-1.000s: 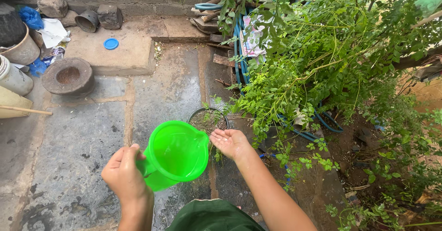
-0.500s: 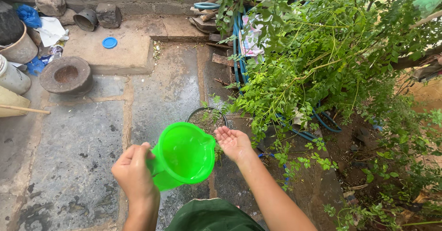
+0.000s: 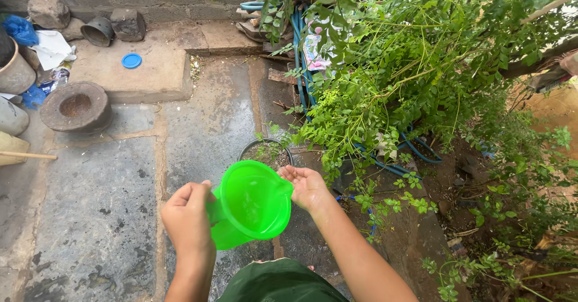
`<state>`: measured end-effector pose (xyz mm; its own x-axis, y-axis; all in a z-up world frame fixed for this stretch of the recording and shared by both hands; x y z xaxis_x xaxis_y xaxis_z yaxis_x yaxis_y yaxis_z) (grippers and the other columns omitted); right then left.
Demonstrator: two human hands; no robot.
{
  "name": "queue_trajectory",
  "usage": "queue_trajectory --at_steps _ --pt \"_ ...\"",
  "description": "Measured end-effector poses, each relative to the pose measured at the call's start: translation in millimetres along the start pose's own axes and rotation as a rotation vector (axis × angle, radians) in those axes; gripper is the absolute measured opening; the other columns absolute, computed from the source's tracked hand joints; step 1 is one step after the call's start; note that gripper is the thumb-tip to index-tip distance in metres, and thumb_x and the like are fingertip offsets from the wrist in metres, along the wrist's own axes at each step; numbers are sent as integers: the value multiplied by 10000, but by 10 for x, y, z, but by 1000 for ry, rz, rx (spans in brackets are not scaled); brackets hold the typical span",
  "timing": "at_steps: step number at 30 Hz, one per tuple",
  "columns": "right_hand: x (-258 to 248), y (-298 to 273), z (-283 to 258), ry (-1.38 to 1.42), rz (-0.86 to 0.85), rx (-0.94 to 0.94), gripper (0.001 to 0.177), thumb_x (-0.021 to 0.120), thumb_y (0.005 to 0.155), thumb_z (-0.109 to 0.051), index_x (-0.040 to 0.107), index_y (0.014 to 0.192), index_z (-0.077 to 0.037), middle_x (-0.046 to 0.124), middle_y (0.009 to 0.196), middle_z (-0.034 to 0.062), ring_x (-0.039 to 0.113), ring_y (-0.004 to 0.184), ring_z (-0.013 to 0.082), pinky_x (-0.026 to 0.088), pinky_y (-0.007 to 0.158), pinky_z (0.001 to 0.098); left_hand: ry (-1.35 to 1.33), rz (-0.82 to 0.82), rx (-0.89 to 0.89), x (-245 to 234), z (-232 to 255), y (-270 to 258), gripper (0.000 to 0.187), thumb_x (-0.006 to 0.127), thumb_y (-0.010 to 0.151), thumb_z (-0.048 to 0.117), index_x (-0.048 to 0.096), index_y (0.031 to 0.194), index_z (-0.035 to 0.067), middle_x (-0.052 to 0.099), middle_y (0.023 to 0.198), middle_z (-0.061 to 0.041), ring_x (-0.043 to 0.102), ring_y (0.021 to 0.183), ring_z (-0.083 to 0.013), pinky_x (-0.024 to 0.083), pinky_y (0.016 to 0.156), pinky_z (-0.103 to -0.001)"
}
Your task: The person scoops water from a green barrel into a green pitcher and pours it onto various potted and ground-planted bushes and trees in an outdoor courtyard area.
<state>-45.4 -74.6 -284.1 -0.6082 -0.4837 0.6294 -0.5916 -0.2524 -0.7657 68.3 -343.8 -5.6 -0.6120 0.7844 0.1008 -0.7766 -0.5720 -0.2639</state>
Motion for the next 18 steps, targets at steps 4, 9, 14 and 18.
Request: queue_trajectory --at_steps 4,9,14,18 --pt "-373 136 -160 -68 101 1 456 352 1012 -110 485 1357 157 531 1437 296 512 1364 393 435 1145 497 -77 45 37 -133 -77 46 291 676 907 132 586 654 20 509 617 25 390 529 -56 288 489 -257" --pt "-620 251 -285 -143 190 -55 504 353 1043 -156 440 1434 151 469 1524 284 437 1432 393 361 1193 484 -119 128 10 -287 -125 83 248 681 884 104 607 660 26 527 619 25 414 524 -55 294 476 -251" --pt "-233 -54 -116 -90 76 -81 499 352 1023 -140 451 1428 135 498 1499 276 467 1421 397 398 1185 479 -104 129 64 -333 -90 99 238 688 898 93 616 685 16 531 638 30 419 548 -51 298 513 -244" --pt "114 -96 278 -126 -26 -13 420 380 1013 -122 515 1331 117 593 1348 250 576 1278 361 475 1112 486 5 49 60 -189 40 38 260 677 912 128 624 685 14 541 622 31 423 543 -52 316 510 -250"
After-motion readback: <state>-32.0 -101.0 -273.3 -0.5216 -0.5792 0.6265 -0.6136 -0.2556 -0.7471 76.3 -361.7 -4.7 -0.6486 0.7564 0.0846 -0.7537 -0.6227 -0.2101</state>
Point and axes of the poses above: each hand's wrist, its own y-axis towards the middle knuckle, its own x-axis out of the palm, z = x × y, the point moved 7 cm from there along y, towards the middle knuckle
